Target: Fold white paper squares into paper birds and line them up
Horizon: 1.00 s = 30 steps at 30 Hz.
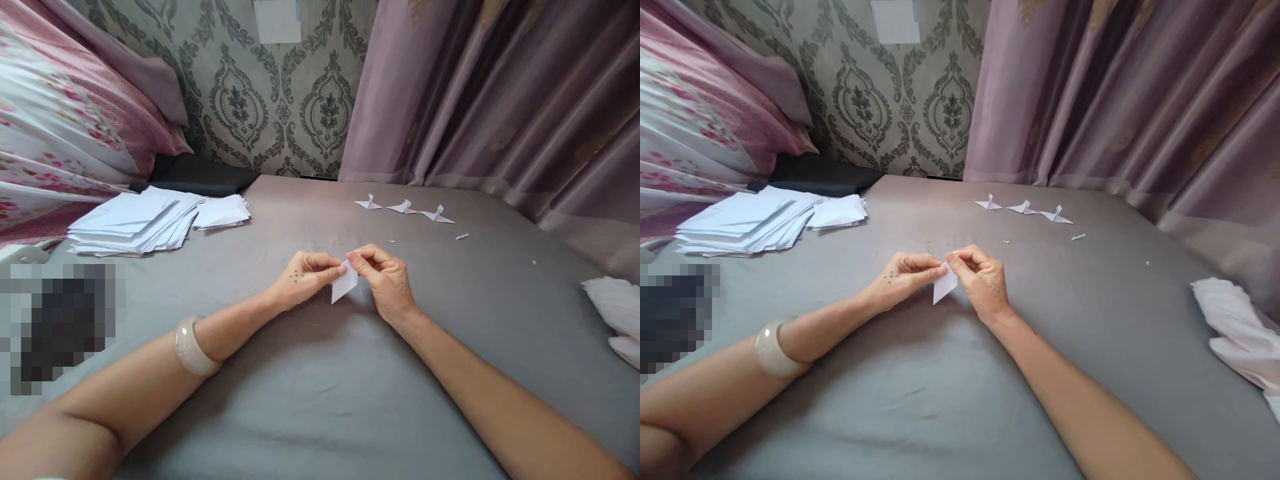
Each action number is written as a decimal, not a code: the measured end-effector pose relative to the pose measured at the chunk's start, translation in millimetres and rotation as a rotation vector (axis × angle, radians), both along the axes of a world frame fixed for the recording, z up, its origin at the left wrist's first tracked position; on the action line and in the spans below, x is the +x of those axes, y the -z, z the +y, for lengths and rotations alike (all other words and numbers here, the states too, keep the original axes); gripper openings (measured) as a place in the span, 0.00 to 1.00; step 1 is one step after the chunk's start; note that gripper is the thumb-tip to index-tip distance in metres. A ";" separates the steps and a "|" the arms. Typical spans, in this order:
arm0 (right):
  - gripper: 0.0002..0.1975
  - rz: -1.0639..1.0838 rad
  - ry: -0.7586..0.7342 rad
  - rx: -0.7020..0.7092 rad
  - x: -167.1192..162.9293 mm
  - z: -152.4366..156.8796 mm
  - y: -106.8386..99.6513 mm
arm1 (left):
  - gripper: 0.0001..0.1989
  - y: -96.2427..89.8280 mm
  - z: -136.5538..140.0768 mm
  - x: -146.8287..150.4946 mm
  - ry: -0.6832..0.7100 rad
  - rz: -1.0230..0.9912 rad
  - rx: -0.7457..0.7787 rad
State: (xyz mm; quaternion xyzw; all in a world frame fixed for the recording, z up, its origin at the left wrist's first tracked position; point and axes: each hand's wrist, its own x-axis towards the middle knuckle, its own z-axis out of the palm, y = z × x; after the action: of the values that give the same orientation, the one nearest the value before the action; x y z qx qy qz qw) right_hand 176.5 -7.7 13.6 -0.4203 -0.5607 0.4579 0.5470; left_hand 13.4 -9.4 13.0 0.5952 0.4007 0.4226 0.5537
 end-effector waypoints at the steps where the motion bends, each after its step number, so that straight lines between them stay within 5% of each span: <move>1: 0.10 0.008 -0.002 -0.003 0.3 0.5 -0.1 | 0.12 -0.5 -0.1 0.1 -0.001 0.008 -0.012; 11: 0.19 0.003 -0.113 -0.265 1.4 1.8 -1.4 | 0.11 2.3 11.4 -4.6 -0.137 -0.195 -0.154; 17: 0.15 -0.006 -0.108 -0.282 -0.2 0.4 1.0 | 0.10 4.6 14.0 -5.4 -0.101 -0.298 -0.232; 25: 0.16 -0.035 0.021 -0.287 2.5 4.1 1.8 | 0.13 5.2 14.7 -4.9 -0.108 -0.184 -0.295; 30: 0.17 -0.061 -0.104 -0.438 1.2 -0.4 -4.1 | 0.13 7.5 16.6 -6.1 -0.121 -0.210 -0.329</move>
State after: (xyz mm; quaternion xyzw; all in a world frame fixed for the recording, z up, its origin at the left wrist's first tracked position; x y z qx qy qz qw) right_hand 177.7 -8.1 17.7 -0.5132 -0.4851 0.5835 0.4009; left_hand 7.3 7.2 5.5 0.4245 0.4392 0.4437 0.6557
